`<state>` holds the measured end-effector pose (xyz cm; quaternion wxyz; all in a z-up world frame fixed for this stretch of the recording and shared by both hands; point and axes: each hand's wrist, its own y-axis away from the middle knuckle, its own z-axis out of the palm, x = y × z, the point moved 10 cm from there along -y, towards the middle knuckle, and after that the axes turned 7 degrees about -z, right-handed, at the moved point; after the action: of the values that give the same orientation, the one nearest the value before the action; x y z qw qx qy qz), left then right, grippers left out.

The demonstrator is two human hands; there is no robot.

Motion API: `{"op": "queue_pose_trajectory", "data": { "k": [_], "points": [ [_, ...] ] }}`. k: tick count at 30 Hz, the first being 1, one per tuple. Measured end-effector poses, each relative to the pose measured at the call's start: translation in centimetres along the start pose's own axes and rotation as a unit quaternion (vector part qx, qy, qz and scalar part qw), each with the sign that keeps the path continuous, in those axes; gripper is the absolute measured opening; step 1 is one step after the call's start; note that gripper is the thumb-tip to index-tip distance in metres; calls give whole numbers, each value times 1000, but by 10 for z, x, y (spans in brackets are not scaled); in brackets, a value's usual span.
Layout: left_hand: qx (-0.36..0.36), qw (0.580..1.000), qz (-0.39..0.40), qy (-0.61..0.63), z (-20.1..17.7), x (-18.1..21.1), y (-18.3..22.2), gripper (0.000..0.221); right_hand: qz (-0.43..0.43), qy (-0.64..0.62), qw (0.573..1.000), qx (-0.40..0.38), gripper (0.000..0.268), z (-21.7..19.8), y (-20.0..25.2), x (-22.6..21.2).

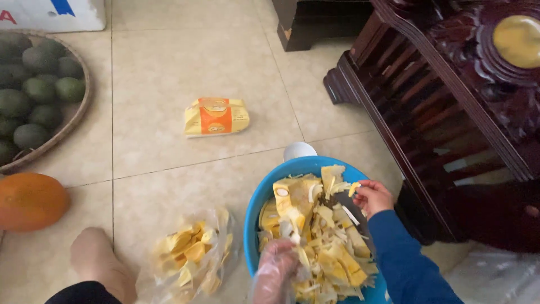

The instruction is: Separating edible jackfruit segments from the central core and placing them into a blue bowl.

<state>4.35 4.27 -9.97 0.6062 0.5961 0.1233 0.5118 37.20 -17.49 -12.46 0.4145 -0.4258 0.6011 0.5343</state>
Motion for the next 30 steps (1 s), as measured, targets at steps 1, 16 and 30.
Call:
{"op": "queue_pose_trajectory", "data": {
  "k": [1,16,30],
  "points": [
    [44,994,-66,-76,-1,-19,-22,26,1,17,1000,-3,19,1,-21,13],
    [18,956,-158,248,22,36,79,28,11,279,907,-317,40,85,140,-70],
    [-80,957,28,-279,18,-29,-55,38,125,176,861,-460,48,78,230,-10]
  ]
}}
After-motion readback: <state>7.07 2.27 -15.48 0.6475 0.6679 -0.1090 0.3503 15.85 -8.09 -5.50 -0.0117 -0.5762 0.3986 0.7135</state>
